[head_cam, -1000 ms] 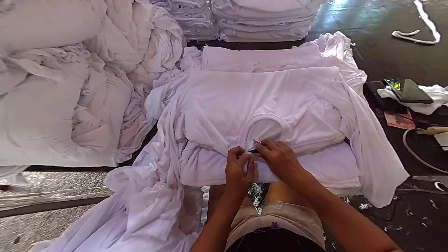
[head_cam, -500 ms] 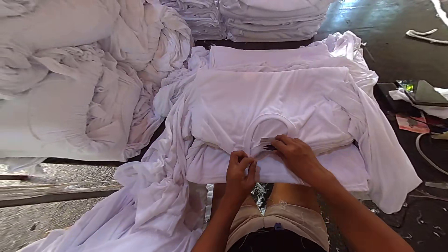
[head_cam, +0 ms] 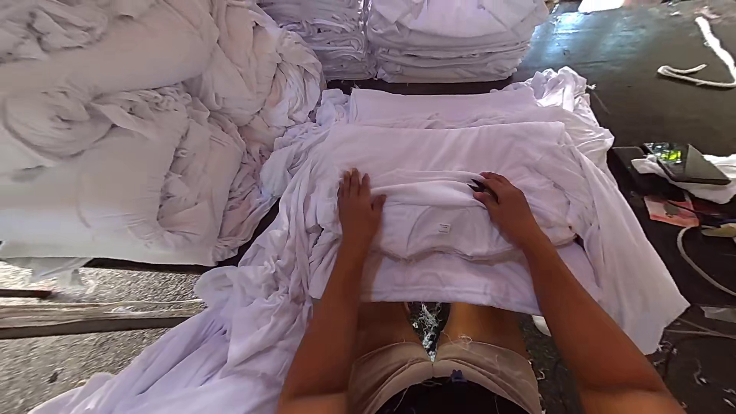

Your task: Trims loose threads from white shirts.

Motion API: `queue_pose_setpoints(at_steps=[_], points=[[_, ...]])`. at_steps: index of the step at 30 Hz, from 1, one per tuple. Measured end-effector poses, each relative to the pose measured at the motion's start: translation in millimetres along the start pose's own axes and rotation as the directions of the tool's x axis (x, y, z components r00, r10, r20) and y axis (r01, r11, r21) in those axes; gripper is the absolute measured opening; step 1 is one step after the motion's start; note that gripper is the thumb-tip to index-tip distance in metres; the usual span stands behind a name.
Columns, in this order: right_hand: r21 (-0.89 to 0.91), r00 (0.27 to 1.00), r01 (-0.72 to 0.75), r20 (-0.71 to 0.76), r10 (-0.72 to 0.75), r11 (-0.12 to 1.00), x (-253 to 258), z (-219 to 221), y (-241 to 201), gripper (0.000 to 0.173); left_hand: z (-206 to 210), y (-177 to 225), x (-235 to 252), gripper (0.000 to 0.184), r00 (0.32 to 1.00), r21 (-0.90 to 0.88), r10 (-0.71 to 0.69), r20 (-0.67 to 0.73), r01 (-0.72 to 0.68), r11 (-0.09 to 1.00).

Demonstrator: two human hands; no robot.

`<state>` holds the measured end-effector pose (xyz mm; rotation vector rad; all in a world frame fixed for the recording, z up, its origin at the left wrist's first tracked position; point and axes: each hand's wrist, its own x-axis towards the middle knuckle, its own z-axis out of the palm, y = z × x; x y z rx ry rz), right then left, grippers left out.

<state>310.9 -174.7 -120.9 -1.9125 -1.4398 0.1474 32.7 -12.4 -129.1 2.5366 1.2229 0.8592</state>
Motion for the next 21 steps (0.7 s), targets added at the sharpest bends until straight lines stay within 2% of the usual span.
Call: queue_pose_setpoints(at_steps=[3,4,5,7,9,11,15,21], points=[[0.01,0.981,0.088,-0.174,-0.085,0.996,-20.0,1.3,-17.6,0.029,-8.6,44.3,-29.3,0.057,0.999,-0.145,0.032,-0.016,-0.034,0.989],[0.021,0.977,0.117,-0.184,-0.111,0.993,-28.0,3.3,-25.5,0.029,-5.3,56.0,-44.9,0.052,0.997,-0.155,0.072,-0.005,-0.072,0.985],[0.031,0.981,0.135,-0.143,-0.13,0.99,-37.0,7.3,-33.3,0.03,2.4,63.1,-61.7,0.045,0.994,-0.15,0.11,0.015,-0.107,0.983],[0.041,0.986,0.163,0.035,-0.164,0.986,-53.7,19.8,-46.7,0.032,22.0,64.2,-91.2,0.025,0.988,-0.135,0.152,0.004,-0.15,0.979],[0.034,0.962,0.226,0.152,-0.228,0.974,-65.0,28.7,-57.9,0.031,24.0,64.8,-106.3,0.013,0.981,-0.153,0.138,-0.132,-0.158,0.975],[0.012,0.948,0.272,0.169,-0.27,0.962,-73.8,31.8,-64.4,0.03,9.8,69.0,-115.3,0.016,0.978,-0.23,0.079,-0.195,-0.124,0.965],[-0.032,0.939,0.312,0.165,-0.302,0.95,-81.3,37.6,-76.7,0.029,-11.6,71.8,-124.6,0.019,0.978,-0.356,-0.005,-0.209,-0.072,0.932],[-0.024,0.922,0.374,0.119,-0.369,0.927,-84.2,58.0,-95.3,0.026,-14.7,77.5,-126.2,0.017,0.975,-0.426,-0.028,-0.218,-0.07,0.902]])
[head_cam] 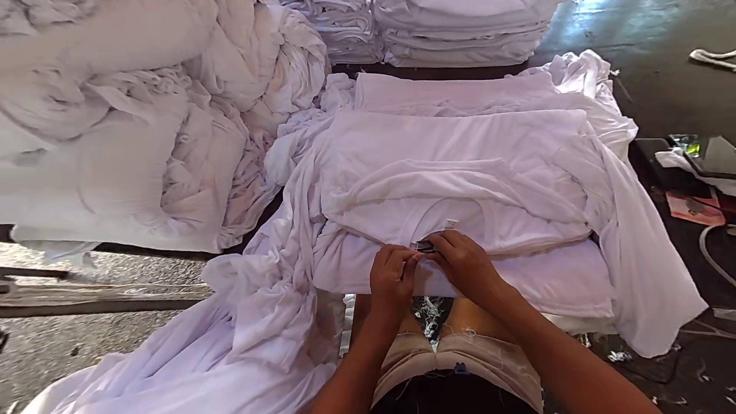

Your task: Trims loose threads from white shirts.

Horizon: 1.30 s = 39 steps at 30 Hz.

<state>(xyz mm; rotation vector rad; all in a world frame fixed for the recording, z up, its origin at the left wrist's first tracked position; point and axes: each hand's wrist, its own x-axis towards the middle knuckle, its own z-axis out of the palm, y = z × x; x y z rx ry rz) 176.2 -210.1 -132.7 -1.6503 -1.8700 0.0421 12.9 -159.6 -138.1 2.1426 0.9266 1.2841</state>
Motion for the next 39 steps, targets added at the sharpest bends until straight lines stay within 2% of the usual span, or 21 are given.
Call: queue_pose_setpoints(at_steps=[7,9,10,11,12,13,16,18,19,21,22,23,24,25,26,27,29,31,32,35,39], points=[[-0.063,1.0,-0.001,-0.012,0.001,0.998,1.6,0.9,2.7,0.021,0.0,-1.3,-2.2,0.016,1.0,-0.133,0.02,-0.014,-0.021,0.991],[-0.053,1.0,-0.019,-0.005,0.019,0.998,0.1,-2.5,4.1,0.022,-11.1,-2.2,-2.1,0.017,0.984,-0.191,0.029,0.178,0.005,0.982],[-0.043,1.0,-0.029,-0.011,0.028,0.999,-0.1,-4.2,5.4,0.023,-19.8,-2.5,-0.4,0.018,0.93,-0.231,0.061,0.361,0.026,0.973],[-0.031,0.999,-0.042,-0.019,0.041,0.999,0.0,-6.2,7.3,0.024,-28.2,-2.0,3.5,0.021,0.827,-0.278,0.105,0.553,0.065,0.958],[-0.019,0.998,-0.059,-0.032,0.058,0.998,0.2,-8.1,9.2,0.025,-34.1,-0.7,8.2,0.026,0.724,-0.309,0.147,0.674,0.095,0.946],[-0.002,0.996,-0.077,-0.047,0.077,0.997,0.6,-9.5,11.0,0.025,-37.2,3.1,11.6,0.03,0.7,-0.298,0.142,0.699,0.105,0.949],[0.075,0.988,-0.114,-0.1,0.121,0.991,4.5,-9.7,11.9,0.027,-31.9,17.3,25.4,0.034,0.9,0.036,-0.114,0.422,0.108,0.993],[0.139,0.983,-0.121,-0.118,0.138,0.983,7.7,-6.2,8.3,0.027,-16.4,8.7,39.2,0.047,0.9,0.283,-0.293,0.322,0.204,0.937],[0.167,0.982,-0.122,-0.124,0.144,0.978,8.7,-3.4,6.1,0.027,-7.7,-1.5,43.1,0.043,0.885,0.321,-0.351,0.305,0.251,0.913],[0.215,0.98,-0.121,-0.129,0.151,0.969,10.9,0.6,3.9,0.027,4.7,-18.7,47.8,0.022,0.895,0.089,-0.414,0.167,0.405,0.91],[0.242,0.979,-0.124,-0.127,0.158,0.962,11.5,1.5,3.7,0.027,5.7,-19.0,52.9,0.018,0.849,-0.214,-0.516,0.116,0.529,0.822],[0.27,0.978,-0.133,-0.12,0.17,0.954,11.1,1.8,3.6,0.027,5.5,-14.1,58.8,0.018,0.767,-0.54,-0.632,0.111,0.581,0.609],[0.303,0.977,-0.148,-0.105,0.187,0.941,10.0,1.5,3.5,0.027,5.1,-7.7,63.3,0.02,0.701,-0.752,-0.701,0.133,0.532,0.389],[0.34,0.975,-0.163,-0.091,0.205,0.926,9.0,0.9,3.2,0.028,4.0,-1.2,64.0,0.018,0.701,-0.848,-0.694,0.164,0.46,0.264],[0.378,0.971,-0.174,-0.086,0.221,0.909,8.8,0.8,3.0,0.028,4.0,4.0,61.5,0.018,0.757,-0.881,-0.63,0.175,0.406,0.243],[0.418,0.967,-0.181,-0.087,0.238,0.89,8.9,1.0,2.9,0.028,6.2,6.2,57.7,0.034,0.829,-0.883,-0.536,0.158,0.362,0.3],[0.493,0.958,-0.192,-0.095,0.271,0.849,9.5,2.0,2.1,0.028,14.0,4.3,49.5,0.063,0.942,-0.797,-0.32,0.099,0.268,0.542],[0.538,0.951,-0.187,-0.109,0.288,0.822,10.2,3.9,0.1,0.027,23.6,0.9,41.6,0.065,0.98,-0.633,-0.199,0.016,0.164,0.757],[0.538,0.951,-0.173,-0.126,0.281,0.825,10.5,4.7,-1.1,0.027,27.5,-0.6,38.6,0.054,0.981,-0.575,-0.188,-0.039,0.132,0.807],[0.438,0.959,-0.096,-0.2,0.201,0.894,8.8,5.1,-6.0,0.027,26.0,0.4,34.8,0.007,0.954,-0.641,-0.267,-0.137,0.12,0.758],[0.274,0.963,-0.024,-0.253,0.096,0.961,4.9,2.7,-7.4,0.03,10.1,2.2,30.4,0.012,0.964,-0.759,-0.263,-0.04,0.142,0.636]])
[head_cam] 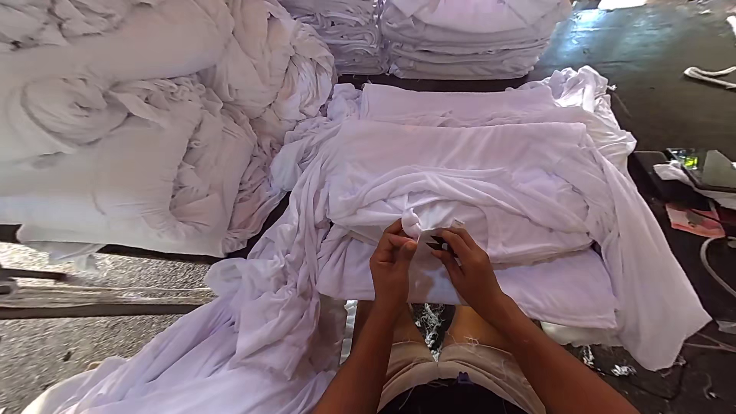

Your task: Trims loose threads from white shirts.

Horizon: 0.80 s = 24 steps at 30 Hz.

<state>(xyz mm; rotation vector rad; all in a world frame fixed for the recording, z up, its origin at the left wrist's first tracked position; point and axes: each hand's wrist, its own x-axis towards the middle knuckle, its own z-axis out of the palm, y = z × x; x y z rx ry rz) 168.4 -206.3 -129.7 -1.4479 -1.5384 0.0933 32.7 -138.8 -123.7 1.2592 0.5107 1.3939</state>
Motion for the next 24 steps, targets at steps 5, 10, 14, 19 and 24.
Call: queue_pose_setpoints(at_steps=[5,10,14,19,24], points=[[-0.076,0.998,0.051,-0.04,-0.054,0.996,2.3,4.4,-6.3,0.03,2.0,8.5,-7.7,0.013,0.998,0.097,0.034,0.054,-0.039,0.995],[-0.014,0.998,0.041,-0.039,-0.041,0.999,9.5,0.6,-10.5,0.024,1.2,6.9,-10.5,0.013,0.998,0.059,-0.021,0.055,0.017,0.998],[0.678,0.929,-0.368,0.29,0.229,0.636,15.8,-17.4,-17.6,0.026,-5.0,10.5,-17.9,0.026,0.991,0.073,0.004,0.136,-0.014,0.997],[0.782,0.781,-0.621,0.623,-0.035,0.05,17.0,-25.4,-15.7,0.031,0.7,25.0,-35.3,0.015,1.0,0.073,0.002,-0.03,0.001,0.997],[0.784,0.784,-0.621,0.621,-0.001,0.019,13.3,-21.0,-19.9,0.028,5.0,35.8,-23.9,0.01,0.95,0.273,-0.308,-0.045,0.308,0.911]])
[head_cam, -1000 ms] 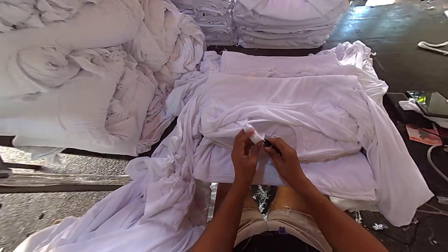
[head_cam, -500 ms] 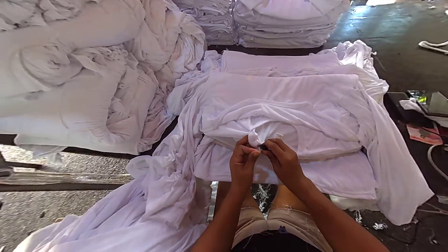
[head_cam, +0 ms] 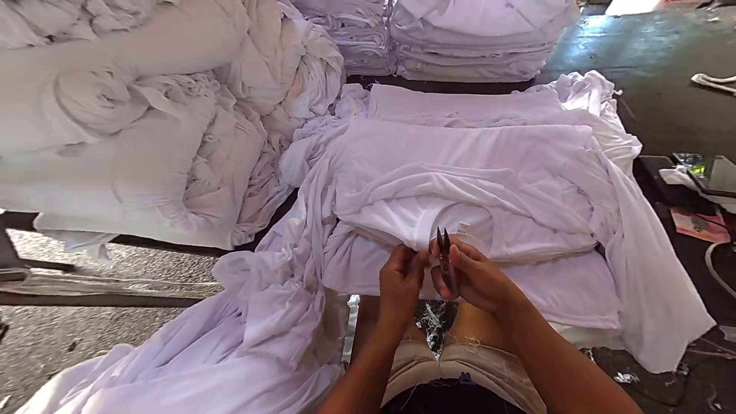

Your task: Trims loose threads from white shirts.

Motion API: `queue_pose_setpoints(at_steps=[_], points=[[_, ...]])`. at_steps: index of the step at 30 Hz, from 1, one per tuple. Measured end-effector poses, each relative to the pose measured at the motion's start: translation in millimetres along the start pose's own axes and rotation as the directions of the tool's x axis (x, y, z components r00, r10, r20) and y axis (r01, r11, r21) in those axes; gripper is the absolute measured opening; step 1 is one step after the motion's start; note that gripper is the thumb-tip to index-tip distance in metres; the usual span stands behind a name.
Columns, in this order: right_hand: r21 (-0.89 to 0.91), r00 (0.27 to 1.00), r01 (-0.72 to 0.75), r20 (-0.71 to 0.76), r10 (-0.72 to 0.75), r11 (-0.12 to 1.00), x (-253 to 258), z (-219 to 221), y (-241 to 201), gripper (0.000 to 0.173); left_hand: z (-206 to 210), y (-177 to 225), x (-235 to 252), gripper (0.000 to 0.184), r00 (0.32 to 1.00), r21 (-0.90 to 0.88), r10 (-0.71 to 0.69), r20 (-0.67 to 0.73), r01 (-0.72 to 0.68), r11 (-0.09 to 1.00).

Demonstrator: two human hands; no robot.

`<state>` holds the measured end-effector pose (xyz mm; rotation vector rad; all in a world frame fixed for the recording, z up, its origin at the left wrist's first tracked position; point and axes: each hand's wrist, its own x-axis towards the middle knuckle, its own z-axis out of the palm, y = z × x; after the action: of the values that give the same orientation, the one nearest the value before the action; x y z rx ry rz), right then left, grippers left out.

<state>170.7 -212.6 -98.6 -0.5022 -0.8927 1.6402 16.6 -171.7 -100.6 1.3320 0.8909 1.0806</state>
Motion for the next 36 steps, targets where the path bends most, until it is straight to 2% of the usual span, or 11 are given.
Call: queue_pose_setpoints(at_steps=[3,6,8,11,20,23,26,29,32,33,36], points=[[-0.407,0.986,0.124,-0.055,-0.16,0.905,-5.4,3.7,1.3,0.026,-6.7,-3.9,-3.2,0.014,0.993,0.044,0.109,0.053,-0.111,0.993],[-0.907,0.917,0.161,-0.008,-0.399,0.389,-12.6,3.0,7.1,0.033,-16.6,-4.1,-9.9,0.015,0.975,0.101,0.208,0.079,-0.215,0.971],[-0.996,0.868,0.08,0.052,-0.495,0.036,-14.7,-2.9,15.3,0.031,-22.2,-3.4,-12.3,0.016,0.969,0.135,0.236,0.076,-0.244,0.96],[-0.978,0.816,0.0,0.121,-0.565,-0.21,-12.5,-5.1,22.9,0.027,-22.3,-3.5,-13.4,0.015,0.966,0.149,0.243,0.081,-0.253,0.956],[-0.973,0.824,0.021,0.146,-0.548,-0.229,-2.0,-4.1,26.5,0.025,-18.8,-5.1,-11.2,0.016,0.945,0.191,0.303,0.124,-0.322,0.927],[-0.989,0.863,0.016,0.089,-0.497,-0.149,-1.2,-4.4,20.8,0.028,-19.0,-7.0,-10.4,0.018,0.903,0.219,0.287,0.32,-0.365,0.905],[-0.961,0.939,-0.227,-0.173,-0.297,-0.157,-17.0,-15.3,-9.7,0.033,-26.6,-7.0,-8.1,0.026,0.736,0.155,0.178,0.653,-0.36,0.92],[-0.787,0.797,-0.569,-0.599,0.076,-0.24,-35.3,-29.7,-72.1,0.047,-37.3,-9.3,0.4,0.049,0.5,0.128,0.015,0.866,-0.251,0.96],[-0.788,0.8,-0.579,-0.599,0.044,-0.209,-43.0,-31.7,-120.8,0.04,-24.3,-2.3,12.7,0.042,0.339,0.22,-0.124,0.932,-0.26,0.94],[-0.827,0.843,-0.537,-0.534,-0.065,-0.164,-42.5,-30.3,-132.9,0.035,-17.3,1.1,19.5,0.035,0.372,0.243,-0.109,0.922,-0.335,0.91],[-0.874,0.795,-0.467,-0.351,-0.495,-0.13,-21.9,-42.9,-149.4,0.022,-2.7,8.2,68.4,0.029,0.704,0.434,0.177,0.688,-0.594,0.677]])
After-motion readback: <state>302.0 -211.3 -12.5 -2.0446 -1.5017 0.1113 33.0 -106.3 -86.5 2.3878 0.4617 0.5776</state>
